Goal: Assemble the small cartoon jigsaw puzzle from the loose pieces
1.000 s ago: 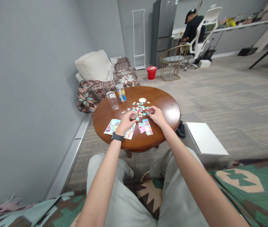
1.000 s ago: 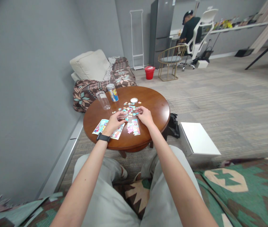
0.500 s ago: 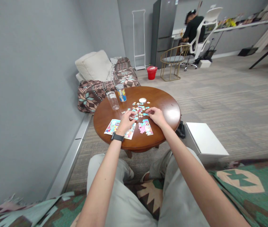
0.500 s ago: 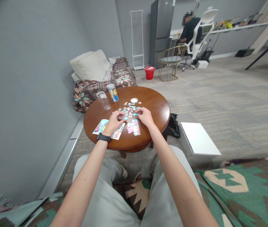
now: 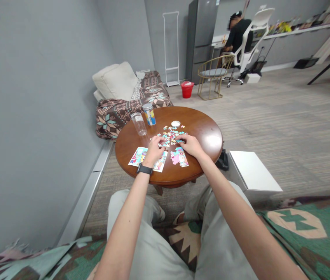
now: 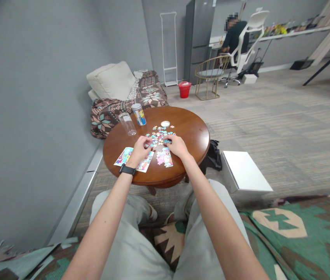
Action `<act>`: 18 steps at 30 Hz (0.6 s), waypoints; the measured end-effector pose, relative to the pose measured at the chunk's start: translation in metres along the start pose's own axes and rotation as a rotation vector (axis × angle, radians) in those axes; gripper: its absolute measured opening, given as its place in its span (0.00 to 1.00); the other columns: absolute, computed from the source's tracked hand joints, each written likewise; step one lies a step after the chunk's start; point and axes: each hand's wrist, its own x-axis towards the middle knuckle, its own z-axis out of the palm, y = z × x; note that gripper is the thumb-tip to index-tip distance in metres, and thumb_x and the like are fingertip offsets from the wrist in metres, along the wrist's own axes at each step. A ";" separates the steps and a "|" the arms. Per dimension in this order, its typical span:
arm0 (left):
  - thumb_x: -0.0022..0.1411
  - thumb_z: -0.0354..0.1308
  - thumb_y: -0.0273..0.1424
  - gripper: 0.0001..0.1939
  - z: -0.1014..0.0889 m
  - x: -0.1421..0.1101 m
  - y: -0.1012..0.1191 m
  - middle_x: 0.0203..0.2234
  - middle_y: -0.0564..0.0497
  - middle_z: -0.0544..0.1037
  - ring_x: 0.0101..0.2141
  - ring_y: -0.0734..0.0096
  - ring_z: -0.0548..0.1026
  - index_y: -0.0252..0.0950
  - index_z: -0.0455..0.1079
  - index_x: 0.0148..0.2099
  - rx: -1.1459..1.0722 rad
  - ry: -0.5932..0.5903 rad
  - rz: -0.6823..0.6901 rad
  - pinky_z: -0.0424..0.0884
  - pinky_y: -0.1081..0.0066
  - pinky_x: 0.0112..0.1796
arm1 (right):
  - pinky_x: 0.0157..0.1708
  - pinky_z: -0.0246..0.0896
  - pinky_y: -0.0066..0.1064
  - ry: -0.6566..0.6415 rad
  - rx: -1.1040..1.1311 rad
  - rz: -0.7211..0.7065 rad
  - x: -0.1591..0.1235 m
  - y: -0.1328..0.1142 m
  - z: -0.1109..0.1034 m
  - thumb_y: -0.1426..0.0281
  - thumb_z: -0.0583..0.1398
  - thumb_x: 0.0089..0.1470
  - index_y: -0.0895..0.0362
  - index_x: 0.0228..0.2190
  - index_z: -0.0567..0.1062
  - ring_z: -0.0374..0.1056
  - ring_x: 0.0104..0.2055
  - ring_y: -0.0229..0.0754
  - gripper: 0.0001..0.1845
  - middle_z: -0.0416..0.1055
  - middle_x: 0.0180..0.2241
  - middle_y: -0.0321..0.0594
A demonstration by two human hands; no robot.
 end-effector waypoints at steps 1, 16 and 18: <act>0.53 0.56 0.15 0.14 0.000 0.000 0.001 0.39 0.48 0.75 0.41 0.66 0.75 0.36 0.71 0.39 0.002 -0.004 0.006 0.73 0.64 0.47 | 0.54 0.67 0.40 -0.008 -0.016 0.009 0.000 0.000 0.000 0.81 0.60 0.50 0.51 0.38 0.82 0.75 0.48 0.47 0.17 0.81 0.43 0.37; 0.54 0.58 0.20 0.11 0.000 -0.001 0.005 0.41 0.48 0.81 0.44 0.65 0.78 0.36 0.73 0.40 -0.049 -0.041 -0.039 0.73 0.65 0.51 | 0.49 0.67 0.39 0.045 -0.090 0.000 -0.001 -0.004 0.001 0.78 0.62 0.50 0.55 0.32 0.81 0.72 0.41 0.45 0.10 0.79 0.37 0.40; 0.54 0.59 0.21 0.11 0.000 -0.001 0.004 0.40 0.49 0.81 0.44 0.64 0.78 0.36 0.74 0.40 -0.031 -0.044 -0.054 0.73 0.64 0.50 | 0.49 0.66 0.39 0.048 -0.093 0.013 -0.001 -0.005 0.000 0.78 0.62 0.50 0.55 0.31 0.81 0.72 0.40 0.45 0.10 0.79 0.36 0.40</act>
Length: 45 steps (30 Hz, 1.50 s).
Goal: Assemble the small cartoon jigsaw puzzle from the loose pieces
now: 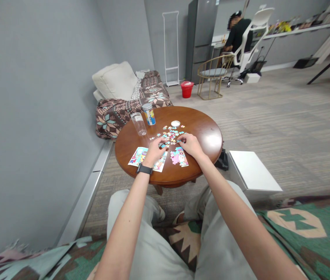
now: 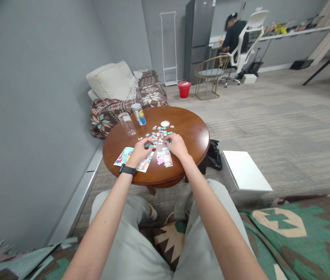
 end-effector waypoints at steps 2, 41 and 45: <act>0.55 0.59 0.23 0.09 0.000 0.000 -0.001 0.39 0.49 0.82 0.42 0.64 0.78 0.36 0.75 0.40 0.018 -0.009 -0.031 0.73 0.64 0.49 | 0.48 0.66 0.38 -0.001 0.010 0.009 0.000 0.000 0.000 0.78 0.62 0.50 0.54 0.31 0.81 0.71 0.39 0.44 0.09 0.78 0.36 0.40; 0.54 0.58 0.20 0.10 0.001 -0.001 -0.002 0.35 0.52 0.82 0.38 0.63 0.78 0.39 0.75 0.35 0.081 -0.027 -0.014 0.69 0.53 0.56 | 0.47 0.68 0.36 0.098 0.076 0.042 0.001 0.008 0.002 0.82 0.54 0.46 0.56 0.31 0.79 0.71 0.38 0.43 0.16 0.75 0.37 0.41; 0.55 0.60 0.21 0.09 0.001 -0.001 -0.002 0.36 0.51 0.83 0.39 0.62 0.78 0.39 0.76 0.36 0.078 -0.028 0.009 0.69 0.52 0.56 | 0.50 0.67 0.37 0.066 0.047 0.049 0.001 0.006 0.004 0.81 0.57 0.46 0.56 0.32 0.80 0.72 0.38 0.43 0.15 0.76 0.35 0.41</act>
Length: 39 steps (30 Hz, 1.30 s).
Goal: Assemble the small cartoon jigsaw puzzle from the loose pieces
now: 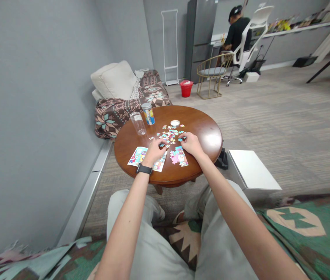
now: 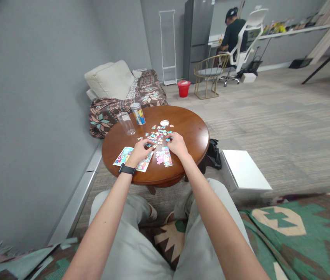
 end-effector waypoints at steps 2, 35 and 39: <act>0.56 0.60 0.21 0.10 0.000 0.000 0.000 0.38 0.49 0.83 0.41 0.62 0.78 0.39 0.76 0.38 -0.005 -0.008 0.011 0.68 0.52 0.57 | 0.50 0.67 0.38 -0.008 0.004 0.006 0.000 0.001 0.001 0.81 0.58 0.47 0.56 0.33 0.81 0.73 0.39 0.44 0.14 0.77 0.36 0.41; 0.56 0.55 0.17 0.12 0.004 0.003 -0.003 0.34 0.51 0.78 0.35 0.71 0.77 0.35 0.69 0.41 -0.172 0.082 -0.016 0.75 0.69 0.41 | 0.42 0.68 0.34 0.014 -0.022 -0.055 0.000 0.004 0.001 0.80 0.57 0.45 0.56 0.31 0.78 0.68 0.31 0.39 0.13 0.74 0.35 0.40; 0.54 0.53 0.13 0.16 0.004 0.001 -0.002 0.38 0.49 0.79 0.40 0.69 0.78 0.35 0.70 0.41 -0.161 0.079 -0.008 0.74 0.68 0.45 | 0.42 0.68 0.37 0.011 -0.038 -0.055 -0.001 0.008 0.003 0.77 0.57 0.47 0.56 0.33 0.79 0.68 0.30 0.41 0.13 0.76 0.35 0.42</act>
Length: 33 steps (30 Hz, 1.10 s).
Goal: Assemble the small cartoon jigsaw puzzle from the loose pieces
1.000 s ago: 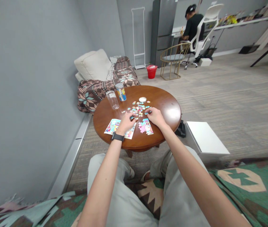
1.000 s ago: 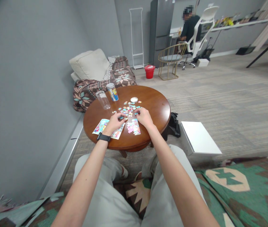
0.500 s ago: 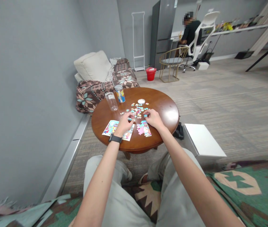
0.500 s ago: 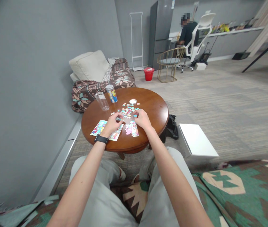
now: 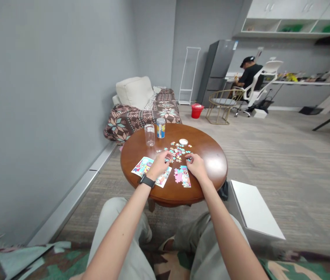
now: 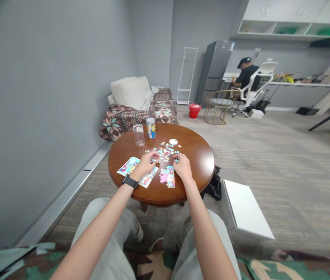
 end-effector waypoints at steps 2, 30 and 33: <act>0.53 0.53 0.12 0.17 -0.001 -0.001 0.000 0.39 0.49 0.80 0.42 0.68 0.78 0.35 0.71 0.41 0.005 -0.002 0.017 0.74 0.67 0.48 | 0.42 0.68 0.37 -0.009 0.013 0.004 0.000 0.003 0.002 0.75 0.56 0.48 0.56 0.35 0.78 0.70 0.31 0.43 0.13 0.77 0.35 0.43; 0.61 0.56 0.20 0.10 0.002 -0.001 -0.004 0.38 0.48 0.81 0.40 0.68 0.78 0.35 0.73 0.43 -0.052 -0.053 -0.031 0.74 0.68 0.45 | 0.42 0.67 0.39 -0.039 0.002 -0.027 -0.002 0.003 0.002 0.68 0.60 0.51 0.55 0.30 0.76 0.69 0.33 0.44 0.05 0.74 0.33 0.41; 0.59 0.56 0.19 0.12 0.002 -0.002 -0.003 0.38 0.48 0.80 0.39 0.69 0.78 0.35 0.73 0.44 -0.040 -0.033 -0.023 0.75 0.68 0.44 | 0.40 0.66 0.37 -0.060 0.048 -0.027 -0.001 0.002 0.000 0.69 0.59 0.50 0.55 0.33 0.77 0.68 0.32 0.43 0.08 0.74 0.34 0.40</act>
